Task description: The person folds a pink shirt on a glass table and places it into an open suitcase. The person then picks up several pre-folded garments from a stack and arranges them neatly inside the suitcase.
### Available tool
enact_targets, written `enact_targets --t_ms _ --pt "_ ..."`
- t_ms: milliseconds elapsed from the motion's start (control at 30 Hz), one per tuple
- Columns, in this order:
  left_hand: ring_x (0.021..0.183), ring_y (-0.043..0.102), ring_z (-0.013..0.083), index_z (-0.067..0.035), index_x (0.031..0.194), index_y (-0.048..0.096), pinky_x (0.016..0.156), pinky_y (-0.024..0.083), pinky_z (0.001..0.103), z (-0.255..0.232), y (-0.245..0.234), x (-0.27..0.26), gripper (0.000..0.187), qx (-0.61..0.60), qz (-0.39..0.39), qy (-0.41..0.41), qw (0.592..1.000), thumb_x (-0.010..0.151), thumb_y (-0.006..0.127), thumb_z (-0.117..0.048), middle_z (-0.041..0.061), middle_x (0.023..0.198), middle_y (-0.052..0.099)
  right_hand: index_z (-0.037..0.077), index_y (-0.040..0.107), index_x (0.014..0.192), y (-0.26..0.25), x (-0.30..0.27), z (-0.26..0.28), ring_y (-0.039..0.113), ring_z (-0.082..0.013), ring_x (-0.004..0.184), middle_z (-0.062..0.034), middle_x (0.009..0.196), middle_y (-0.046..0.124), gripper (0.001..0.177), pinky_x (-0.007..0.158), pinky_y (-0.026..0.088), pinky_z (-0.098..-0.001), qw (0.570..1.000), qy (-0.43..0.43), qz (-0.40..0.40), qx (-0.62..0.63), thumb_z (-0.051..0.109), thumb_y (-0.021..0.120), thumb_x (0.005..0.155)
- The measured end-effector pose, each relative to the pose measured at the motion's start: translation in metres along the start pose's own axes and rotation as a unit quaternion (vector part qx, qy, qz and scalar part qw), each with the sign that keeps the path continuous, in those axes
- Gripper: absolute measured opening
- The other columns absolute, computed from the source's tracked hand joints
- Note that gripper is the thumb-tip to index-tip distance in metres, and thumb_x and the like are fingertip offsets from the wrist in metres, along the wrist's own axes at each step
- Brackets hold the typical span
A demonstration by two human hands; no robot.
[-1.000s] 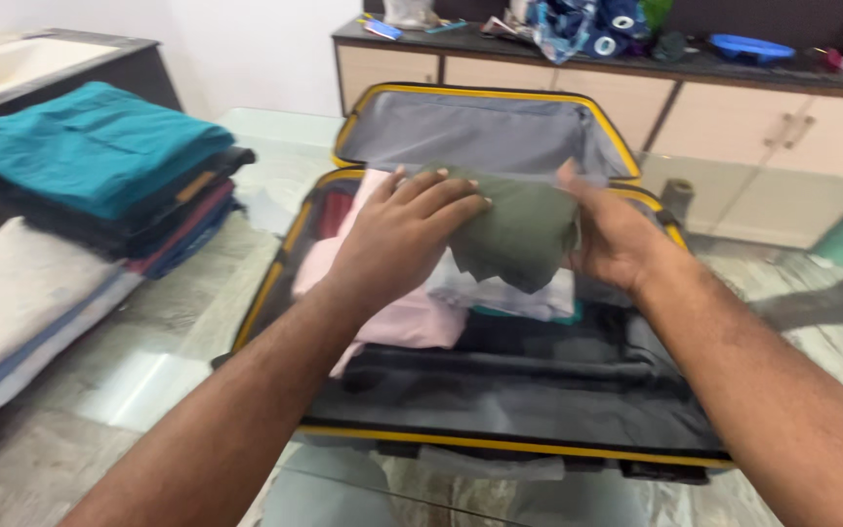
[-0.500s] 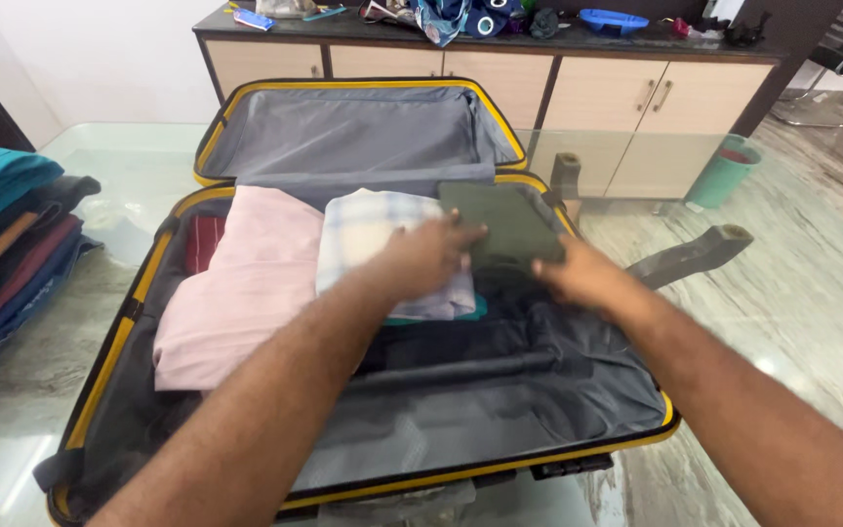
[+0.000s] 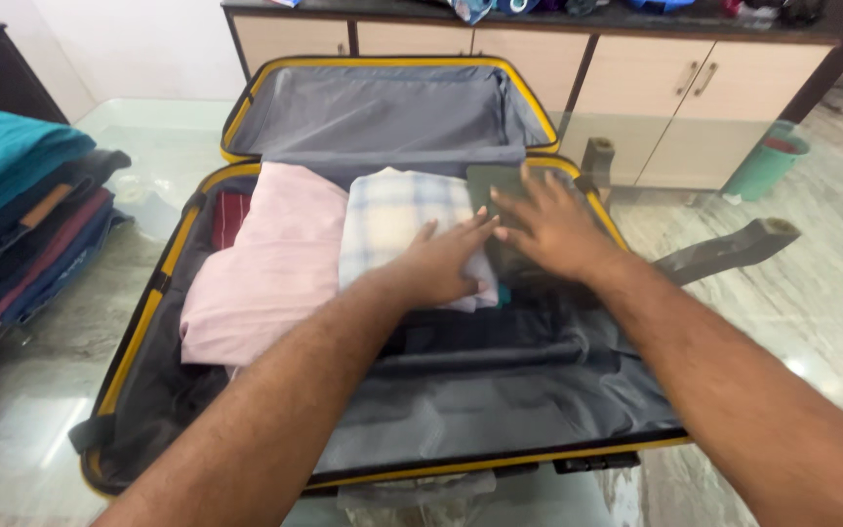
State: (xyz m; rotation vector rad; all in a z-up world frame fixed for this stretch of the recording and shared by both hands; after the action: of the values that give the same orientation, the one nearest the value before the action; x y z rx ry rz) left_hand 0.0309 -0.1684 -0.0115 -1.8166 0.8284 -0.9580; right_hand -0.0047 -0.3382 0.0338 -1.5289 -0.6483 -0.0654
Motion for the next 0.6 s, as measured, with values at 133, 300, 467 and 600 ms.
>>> enact_targets --t_ms 133,300,467,600 --pt "0.157 0.007 0.0472 -0.035 0.165 0.018 0.117 0.01 0.078 0.007 -0.008 -0.019 0.099 0.102 0.064 -0.07 0.99 0.086 0.072 -0.061 0.008 0.169 0.024 0.048 0.021 0.16 0.047 -0.012 -0.023 0.008 -0.0413 0.157 -0.0079 0.173 0.005 0.072 0.116 0.014 -0.0741 0.955 0.178 0.216 0.095 0.07 0.04 0.094" --pt "0.156 -0.003 0.0494 -0.05 0.159 0.02 0.111 0.01 0.083 0.016 -0.047 -0.044 0.114 0.138 0.066 -0.246 0.957 0.065 0.077 -0.081 0.011 0.174 0.0 0.051 0.019 0.159 0.04 -0.007 -0.013 0.008 -0.04 0.158 -0.0046 0.174 0.003 0.068 0.114 0.018 -0.0775 0.941 0.222 0.253 0.043 0.067 0.039 0.095" --pt "0.157 -0.001 0.0428 -0.051 0.159 0.017 0.11 0.019 0.082 0.026 -0.046 -0.057 0.116 0.095 0.111 -0.269 0.952 0.064 0.075 -0.08 0.007 0.173 -0.002 0.049 0.024 0.159 0.028 -0.008 0.002 0.017 -0.0434 0.155 -0.0083 0.172 0.01 0.066 0.112 0.021 -0.0781 0.945 0.238 0.225 0.026 0.063 0.041 0.097" --pt "0.156 0.011 0.0434 -0.045 0.16 0.022 0.116 0.028 0.066 0.031 -0.043 -0.074 0.109 0.102 0.097 -0.26 0.955 0.071 0.077 -0.072 0.011 0.172 0.006 0.048 0.026 0.159 0.019 -0.011 0.008 0.019 -0.0381 0.157 -0.0057 0.173 0.012 0.064 0.112 0.011 -0.085 0.933 0.266 0.241 -0.019 0.062 0.04 0.098"
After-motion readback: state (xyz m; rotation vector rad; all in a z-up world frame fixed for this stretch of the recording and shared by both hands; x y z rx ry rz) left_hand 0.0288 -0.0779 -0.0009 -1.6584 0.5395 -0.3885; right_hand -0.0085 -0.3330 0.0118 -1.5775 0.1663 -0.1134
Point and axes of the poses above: each hand's wrist, its own x-axis towards the middle knuckle, its own y-axis out of the palm, z = x × y, the point moved 5 cm from there along x, towards the middle knuckle
